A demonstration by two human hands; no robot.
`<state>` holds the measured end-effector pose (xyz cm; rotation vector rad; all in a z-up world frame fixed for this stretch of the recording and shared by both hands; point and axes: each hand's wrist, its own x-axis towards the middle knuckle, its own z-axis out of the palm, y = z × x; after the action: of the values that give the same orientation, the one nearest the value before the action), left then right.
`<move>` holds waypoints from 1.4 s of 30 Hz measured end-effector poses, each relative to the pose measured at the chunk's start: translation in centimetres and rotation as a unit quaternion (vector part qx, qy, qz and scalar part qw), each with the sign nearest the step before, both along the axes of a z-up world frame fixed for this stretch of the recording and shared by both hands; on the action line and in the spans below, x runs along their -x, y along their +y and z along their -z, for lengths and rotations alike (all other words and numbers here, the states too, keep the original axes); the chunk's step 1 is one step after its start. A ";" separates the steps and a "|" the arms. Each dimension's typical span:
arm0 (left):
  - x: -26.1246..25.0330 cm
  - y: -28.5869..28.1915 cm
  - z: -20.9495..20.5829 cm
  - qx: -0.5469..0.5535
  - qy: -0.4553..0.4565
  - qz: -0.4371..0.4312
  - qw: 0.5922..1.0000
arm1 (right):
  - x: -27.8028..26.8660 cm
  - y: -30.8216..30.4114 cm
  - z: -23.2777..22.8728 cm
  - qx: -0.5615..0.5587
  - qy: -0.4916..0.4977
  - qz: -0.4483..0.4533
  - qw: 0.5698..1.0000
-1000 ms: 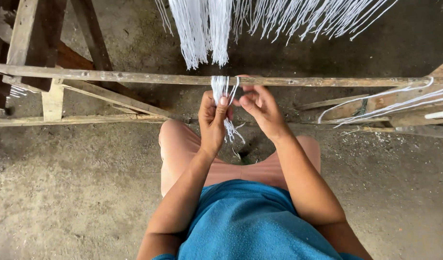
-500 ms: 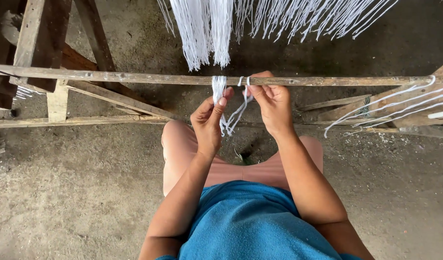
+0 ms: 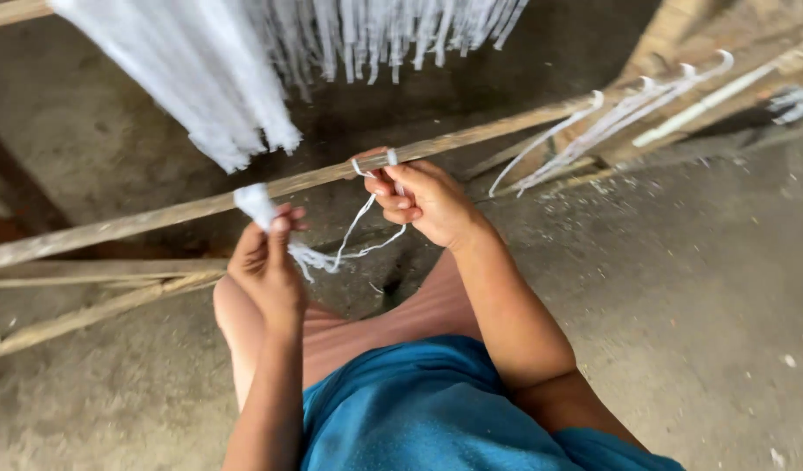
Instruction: Preparing a weaving loom by arranging wooden sticks and looping white threads around the frame components.
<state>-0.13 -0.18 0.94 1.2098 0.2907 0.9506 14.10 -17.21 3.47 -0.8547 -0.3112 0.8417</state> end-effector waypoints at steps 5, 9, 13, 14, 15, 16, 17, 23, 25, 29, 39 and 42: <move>-0.2 0.0 -0.7 -0.026 0.010 0.014 1.000 | -2.1 -6.0 -2.5 0.010 0.026 0.004 1.000; -0.2 0.4 -0.8 -0.039 0.022 0.011 0.999 | -4.0 -10.2 -2.5 0.038 0.058 0.097 0.993; -0.1 0.4 -0.9 -0.045 0.024 0.017 0.999 | -4.7 -12.5 -2.8 0.059 0.036 0.149 0.986; -0.1 0.4 -0.9 -0.048 0.026 0.018 0.998 | -4.8 -12.5 -2.7 0.049 0.026 0.148 0.987; -0.1 0.4 -1.0 -0.052 0.027 0.017 0.998 | -4.9 -12.5 -2.7 0.038 0.016 0.146 0.988; -0.1 0.4 -1.1 -0.053 0.028 0.017 0.998 | -5.3 -12.6 -1.9 0.038 0.016 0.147 0.988; 0.0 0.4 -1.2 -0.054 0.029 0.017 0.998 | -5.9 -12.6 -1.1 0.029 0.022 0.150 0.988; 0.3 0.4 -1.5 -0.055 0.044 0.012 0.997 | -5.6 -10.7 -2.0 0.061 -0.026 0.163 0.984; 0.3 0.3 -1.5 -0.051 0.046 0.011 0.998 | -5.3 -9.6 0.8 0.081 -0.056 0.172 0.980; -0.2 0.3 -0.8 -0.021 0.035 0.015 0.999 | -4.3 -6.9 11.0 0.173 -0.196 0.296 0.919; 0.5 0.2 -0.6 0.010 0.034 0.012 0.999 | -0.1 -6.2 32.7 0.613 -0.221 -0.087 0.754; 0.1 -0.2 0.7 0.026 -0.019 0.005 0.999 | 2.0 -1.6 25.3 0.493 -0.225 -0.355 0.762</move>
<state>-0.26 -0.35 0.28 1.1438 0.2767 0.9503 12.12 -18.83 -21.84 -2.0247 -0.6580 1.5547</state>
